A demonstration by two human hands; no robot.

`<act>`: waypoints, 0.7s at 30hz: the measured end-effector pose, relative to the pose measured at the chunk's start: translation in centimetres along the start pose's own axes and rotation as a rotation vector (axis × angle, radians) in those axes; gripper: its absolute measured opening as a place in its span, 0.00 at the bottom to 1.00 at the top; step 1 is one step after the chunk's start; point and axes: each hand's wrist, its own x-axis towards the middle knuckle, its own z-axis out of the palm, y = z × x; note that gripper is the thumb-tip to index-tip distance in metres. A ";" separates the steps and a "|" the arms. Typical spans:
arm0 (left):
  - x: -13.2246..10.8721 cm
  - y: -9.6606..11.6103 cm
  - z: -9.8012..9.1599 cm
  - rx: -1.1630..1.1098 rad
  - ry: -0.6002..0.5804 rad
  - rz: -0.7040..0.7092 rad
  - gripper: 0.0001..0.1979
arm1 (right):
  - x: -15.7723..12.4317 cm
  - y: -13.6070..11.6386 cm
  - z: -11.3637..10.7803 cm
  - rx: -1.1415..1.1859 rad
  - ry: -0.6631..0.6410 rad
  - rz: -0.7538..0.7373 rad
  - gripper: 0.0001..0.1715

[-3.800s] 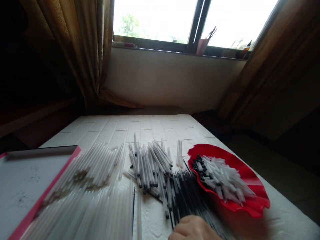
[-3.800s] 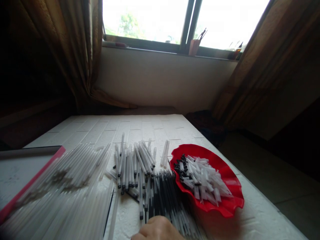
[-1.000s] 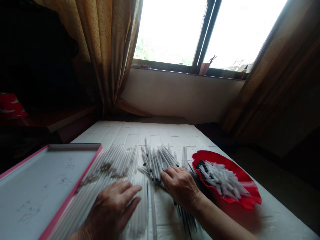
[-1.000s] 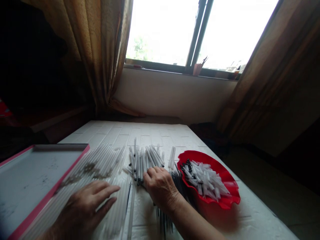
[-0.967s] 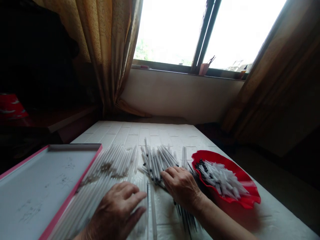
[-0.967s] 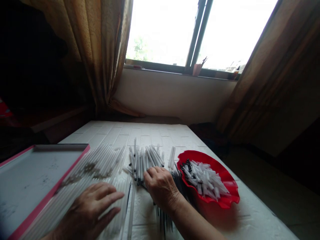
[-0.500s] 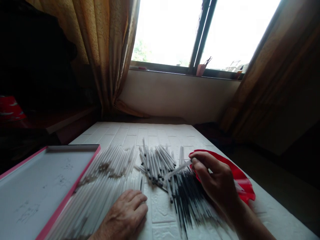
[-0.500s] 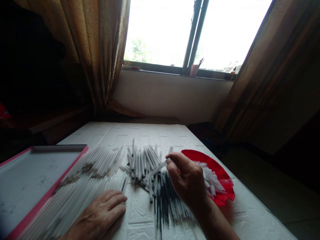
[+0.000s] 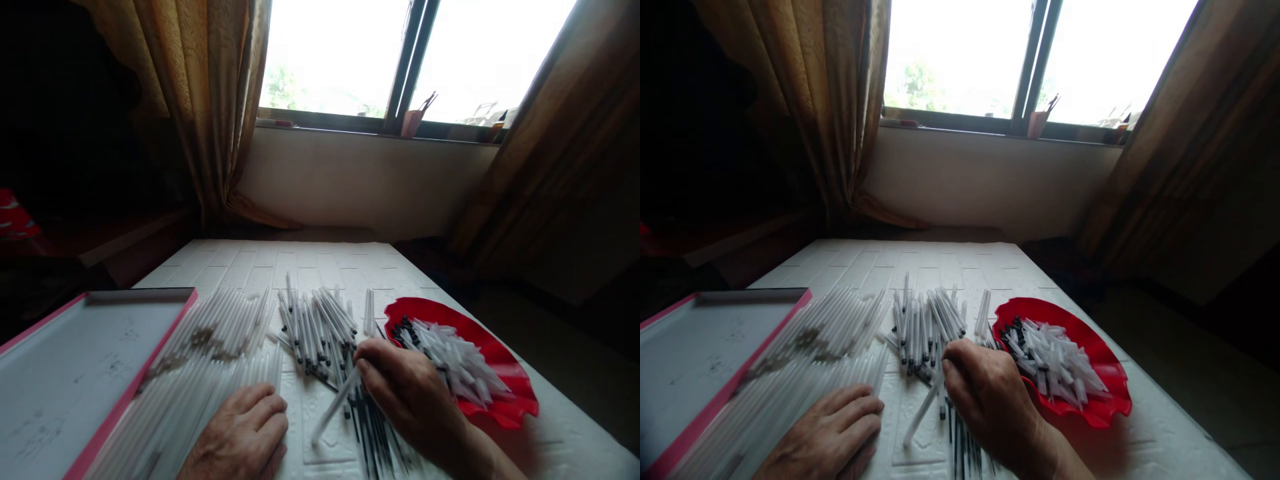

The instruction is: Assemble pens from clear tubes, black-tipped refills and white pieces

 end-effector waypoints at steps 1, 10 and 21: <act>0.0 -0.2 0.3 0.008 0.064 0.019 0.13 | -0.1 0.2 -0.2 -0.026 0.016 0.003 0.08; 0.4 -0.9 -1.1 0.113 -0.094 0.107 0.07 | -0.7 1.0 -0.6 0.007 0.080 0.057 0.07; 0.1 -2.0 -1.1 0.143 -0.150 0.186 0.06 | -0.6 1.4 -1.2 -0.046 0.143 0.078 0.07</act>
